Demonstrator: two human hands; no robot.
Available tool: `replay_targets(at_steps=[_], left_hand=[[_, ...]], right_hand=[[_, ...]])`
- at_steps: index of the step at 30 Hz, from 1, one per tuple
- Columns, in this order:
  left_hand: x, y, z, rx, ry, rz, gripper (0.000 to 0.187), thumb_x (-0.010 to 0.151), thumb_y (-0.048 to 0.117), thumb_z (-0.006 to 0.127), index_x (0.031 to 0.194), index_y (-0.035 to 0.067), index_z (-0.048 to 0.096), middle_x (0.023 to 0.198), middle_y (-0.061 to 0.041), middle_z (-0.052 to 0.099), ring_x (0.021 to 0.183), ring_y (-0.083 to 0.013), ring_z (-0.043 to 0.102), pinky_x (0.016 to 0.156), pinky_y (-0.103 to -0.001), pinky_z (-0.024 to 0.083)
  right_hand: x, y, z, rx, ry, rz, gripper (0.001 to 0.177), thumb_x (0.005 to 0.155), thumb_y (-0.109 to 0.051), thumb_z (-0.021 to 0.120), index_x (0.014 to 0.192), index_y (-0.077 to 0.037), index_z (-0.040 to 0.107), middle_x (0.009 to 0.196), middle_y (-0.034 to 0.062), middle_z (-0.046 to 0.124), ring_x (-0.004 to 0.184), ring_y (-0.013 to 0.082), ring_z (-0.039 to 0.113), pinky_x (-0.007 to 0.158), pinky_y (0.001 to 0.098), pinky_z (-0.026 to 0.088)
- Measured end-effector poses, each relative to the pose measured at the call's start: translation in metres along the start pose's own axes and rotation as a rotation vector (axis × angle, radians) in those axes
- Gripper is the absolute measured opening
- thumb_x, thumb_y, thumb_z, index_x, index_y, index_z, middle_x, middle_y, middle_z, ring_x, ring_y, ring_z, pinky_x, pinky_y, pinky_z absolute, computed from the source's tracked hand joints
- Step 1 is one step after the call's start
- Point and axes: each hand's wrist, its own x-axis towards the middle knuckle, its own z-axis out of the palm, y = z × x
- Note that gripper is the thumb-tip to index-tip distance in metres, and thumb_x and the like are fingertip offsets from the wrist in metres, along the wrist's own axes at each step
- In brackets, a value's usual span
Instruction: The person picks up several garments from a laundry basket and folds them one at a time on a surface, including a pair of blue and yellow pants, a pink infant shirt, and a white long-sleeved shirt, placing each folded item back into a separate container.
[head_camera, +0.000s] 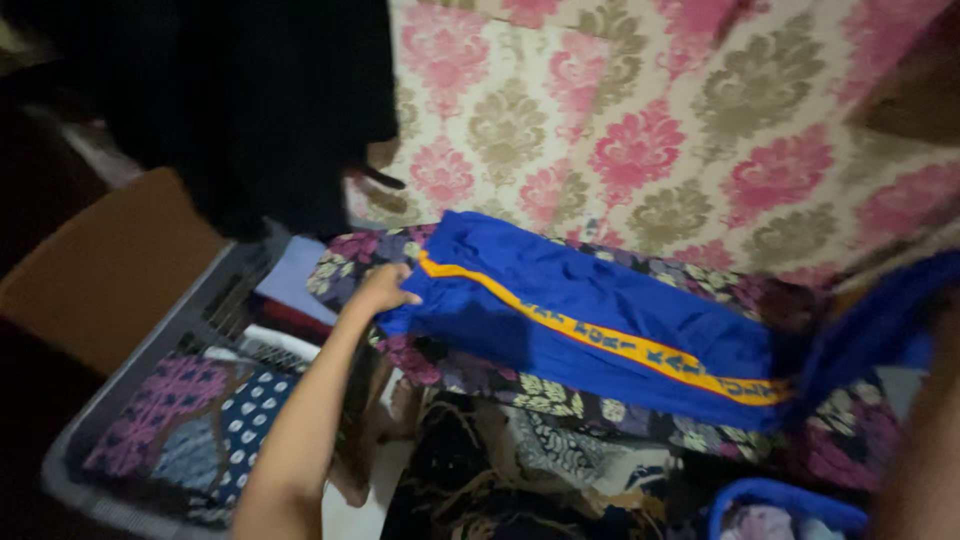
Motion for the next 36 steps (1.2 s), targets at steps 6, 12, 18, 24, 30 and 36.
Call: replay_targets(at_steps=[6,12,18,24,30,36], left_hand=[[0.017,0.015,-0.021,-0.191,0.481,0.071,0.045,0.066,0.015,0.095,0.097,-0.001,0.066,0.096,-0.018,0.071,0.090,-0.0359,0.071,0.084,-0.044,0.056],[0.012,0.023,-0.018,-0.656,-0.242,-0.450,0.066,0.093,0.026,0.090,0.140,0.003,0.049,0.128,-0.008,0.060,0.117,-0.0173,0.056,0.095,-0.033,0.044],[0.032,0.056,-0.093,-0.841,0.044,-0.103,0.062,0.079,-0.018,0.059,0.135,0.007,0.067,0.124,-0.006,0.070,0.115,-0.0223,0.064,0.093,-0.033,0.055],[0.024,0.004,-0.132,-0.925,0.714,0.088,0.049,0.086,-0.015,0.061,0.129,0.007,0.068,0.122,-0.004,0.070,0.108,-0.0138,0.067,0.097,-0.026,0.053],[0.000,-0.052,-0.065,-0.399,0.614,-0.191,0.038,0.090,0.005,0.082,0.127,0.002,0.072,0.099,-0.014,0.068,0.084,-0.0162,0.059,0.078,-0.030,0.050],[-0.015,0.040,-0.072,0.133,0.495,0.311,0.058,0.066,-0.007,0.065,0.123,0.004,0.072,0.117,-0.022,0.069,0.113,-0.0419,0.061,0.103,-0.048,0.046]], right_hand=[[0.010,-0.007,-0.032,0.106,0.059,-0.011,0.008,0.105,-0.009,0.061,0.100,-0.005,0.064,0.095,0.0028,0.062,0.089,0.0166,0.059,0.084,0.0357,0.053],[-0.008,0.000,-0.064,0.198,0.085,0.017,0.009,0.106,-0.010,0.060,0.100,-0.006,0.064,0.094,0.0035,0.062,0.089,0.0180,0.060,0.084,0.0365,0.054],[-0.016,-0.002,-0.077,0.258,0.096,0.032,0.009,0.107,-0.012,0.060,0.100,-0.008,0.064,0.094,0.0041,0.061,0.089,0.0195,0.061,0.084,0.0373,0.055],[-0.031,0.015,-0.100,0.345,0.087,0.069,0.010,0.109,-0.013,0.059,0.100,-0.009,0.063,0.094,0.0048,0.061,0.090,0.0210,0.061,0.085,0.0380,0.056],[-0.061,0.052,-0.120,0.479,0.070,0.148,0.011,0.110,-0.015,0.058,0.100,-0.011,0.063,0.094,0.0055,0.060,0.090,0.0224,0.062,0.085,0.0388,0.057],[-0.055,0.066,-0.153,0.695,0.102,0.073,0.021,0.113,-0.012,0.057,0.093,-0.009,0.060,0.085,0.0052,0.053,0.081,0.0227,0.057,0.079,0.0371,0.053]])
